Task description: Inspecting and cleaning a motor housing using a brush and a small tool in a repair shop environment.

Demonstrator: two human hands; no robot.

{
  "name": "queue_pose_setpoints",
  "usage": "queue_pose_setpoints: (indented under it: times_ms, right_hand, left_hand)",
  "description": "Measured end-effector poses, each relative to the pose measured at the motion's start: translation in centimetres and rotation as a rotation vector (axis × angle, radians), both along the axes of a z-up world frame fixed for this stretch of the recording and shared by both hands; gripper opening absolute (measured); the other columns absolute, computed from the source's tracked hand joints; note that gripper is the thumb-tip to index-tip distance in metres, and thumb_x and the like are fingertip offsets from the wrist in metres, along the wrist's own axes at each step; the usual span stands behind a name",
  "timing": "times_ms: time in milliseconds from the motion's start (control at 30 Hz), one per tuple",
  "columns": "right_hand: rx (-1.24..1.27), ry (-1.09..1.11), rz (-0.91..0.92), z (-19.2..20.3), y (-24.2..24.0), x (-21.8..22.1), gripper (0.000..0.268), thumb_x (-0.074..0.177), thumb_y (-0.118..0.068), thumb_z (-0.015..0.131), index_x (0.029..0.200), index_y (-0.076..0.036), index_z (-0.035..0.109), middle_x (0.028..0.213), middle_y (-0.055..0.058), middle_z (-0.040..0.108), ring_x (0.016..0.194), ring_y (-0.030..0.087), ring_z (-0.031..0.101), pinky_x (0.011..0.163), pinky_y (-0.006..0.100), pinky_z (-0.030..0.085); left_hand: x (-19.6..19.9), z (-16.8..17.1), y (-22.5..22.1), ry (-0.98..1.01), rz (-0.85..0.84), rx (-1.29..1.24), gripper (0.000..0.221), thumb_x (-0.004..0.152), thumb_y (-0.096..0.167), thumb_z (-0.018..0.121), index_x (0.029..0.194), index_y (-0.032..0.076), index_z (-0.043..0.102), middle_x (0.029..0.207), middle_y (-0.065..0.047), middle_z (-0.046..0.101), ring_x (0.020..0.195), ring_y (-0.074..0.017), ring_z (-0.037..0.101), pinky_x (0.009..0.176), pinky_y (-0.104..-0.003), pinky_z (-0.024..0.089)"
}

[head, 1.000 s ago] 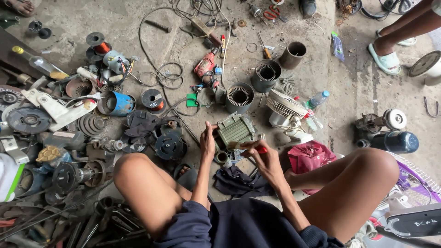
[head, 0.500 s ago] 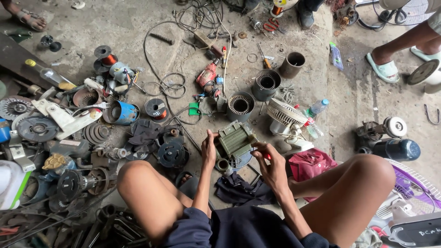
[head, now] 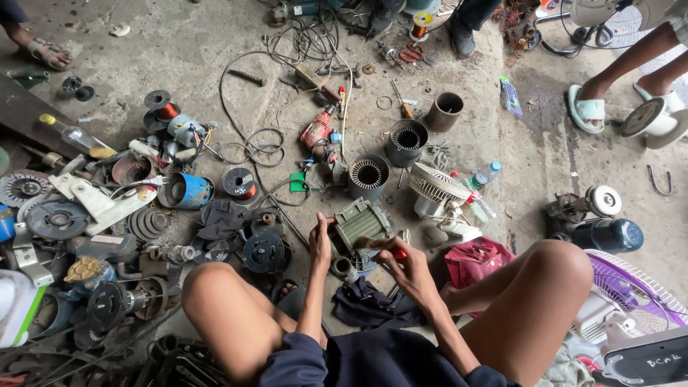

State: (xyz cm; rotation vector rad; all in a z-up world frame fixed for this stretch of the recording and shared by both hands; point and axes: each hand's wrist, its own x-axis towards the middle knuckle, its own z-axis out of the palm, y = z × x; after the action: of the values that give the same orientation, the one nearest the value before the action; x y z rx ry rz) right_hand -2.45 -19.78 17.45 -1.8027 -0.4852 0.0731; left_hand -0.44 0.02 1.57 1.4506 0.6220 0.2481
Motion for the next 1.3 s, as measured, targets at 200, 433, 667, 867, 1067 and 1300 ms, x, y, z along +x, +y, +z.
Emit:
queue_pose_setpoints:
  times_ms: [200, 433, 667, 867, 1067, 1300]
  right_hand:
    - [-0.028, -0.114, -0.104, 1.4, 0.1, 0.5, 0.015, 0.1, -0.019, 0.065, 0.092, -0.007, 0.069, 0.087, 0.011, 0.08, 0.068, 0.021, 0.071, 0.053, 0.03, 0.052]
    - [-0.064, -0.055, -0.124, -0.7, -0.7, 0.9, 0.015, 0.099, -0.02, 0.066, 0.093, -0.007, 0.07, 0.078, 0.01, 0.08, 0.067, 0.02, 0.075, 0.057, 0.029, 0.053]
    - [0.001, 0.025, -0.038, -0.1, -0.3, 0.7, 0.016, 0.1, -0.018, 0.064, 0.092, -0.006, 0.07, 0.076, 0.014, 0.079, 0.067, 0.023, 0.076, 0.064, 0.034, 0.057]
    - [-0.048, -0.021, -0.094, 1.3, -0.6, 0.5, 0.016, 0.103, -0.019, 0.061, 0.096, -0.007, 0.069, 0.08, 0.013, 0.079, 0.073, 0.024, 0.077, 0.07, 0.035, 0.059]
    - [-0.142, -0.086, -0.138, 0.2, -1.6, 0.9, 0.015, 0.107, -0.016, 0.06, 0.102, -0.003, 0.065, 0.094, 0.021, 0.076, 0.081, 0.032, 0.076, 0.072, 0.042, 0.059]
    - [-0.159, -0.067, -0.135, -2.5, -1.3, 0.9, 0.016, 0.107, -0.016, 0.06, 0.099, -0.003, 0.062, 0.084, 0.018, 0.077, 0.077, 0.033, 0.077, 0.07, 0.04, 0.059]
  left_hand:
    - [0.4, -1.2, 0.4, 0.002, -0.013, 0.02, 0.071, 0.11, 0.06, 0.031, 0.111, 0.007, 0.079, 0.12, -0.019, 0.074, 0.123, -0.0369, 0.064, 0.111, -0.046, 0.043]
    - [0.4, -1.1, 0.4, 0.041, -0.02, 0.022, 0.07, 0.107, 0.064, 0.036, 0.112, 0.01, 0.079, 0.119, -0.017, 0.074, 0.121, -0.0355, 0.065, 0.11, -0.045, 0.043]
    - [0.7, -0.9, 0.3, 0.036, -0.033, 0.037, 0.07, 0.106, 0.063, 0.042, 0.116, 0.002, 0.076, 0.121, -0.022, 0.072, 0.123, -0.0403, 0.062, 0.111, -0.048, 0.043]
    - [1.1, -2.4, -0.3, 0.05, -0.056, 0.052, 0.065, 0.104, 0.061, 0.048, 0.119, 0.003, 0.074, 0.12, -0.02, 0.072, 0.123, -0.0393, 0.062, 0.11, -0.05, 0.044]
    - [1.2, -3.5, -0.5, 0.056, -0.042, 0.046, 0.054, 0.099, 0.062, 0.06, 0.107, 0.012, 0.077, 0.107, -0.012, 0.075, 0.116, -0.0333, 0.067, 0.104, -0.049, 0.048]
    - [0.8, -0.3, -0.4, 0.068, -0.081, 0.093, 0.048, 0.097, 0.061, 0.063, 0.11, 0.017, 0.076, 0.113, -0.009, 0.076, 0.118, -0.0315, 0.067, 0.104, -0.048, 0.051]
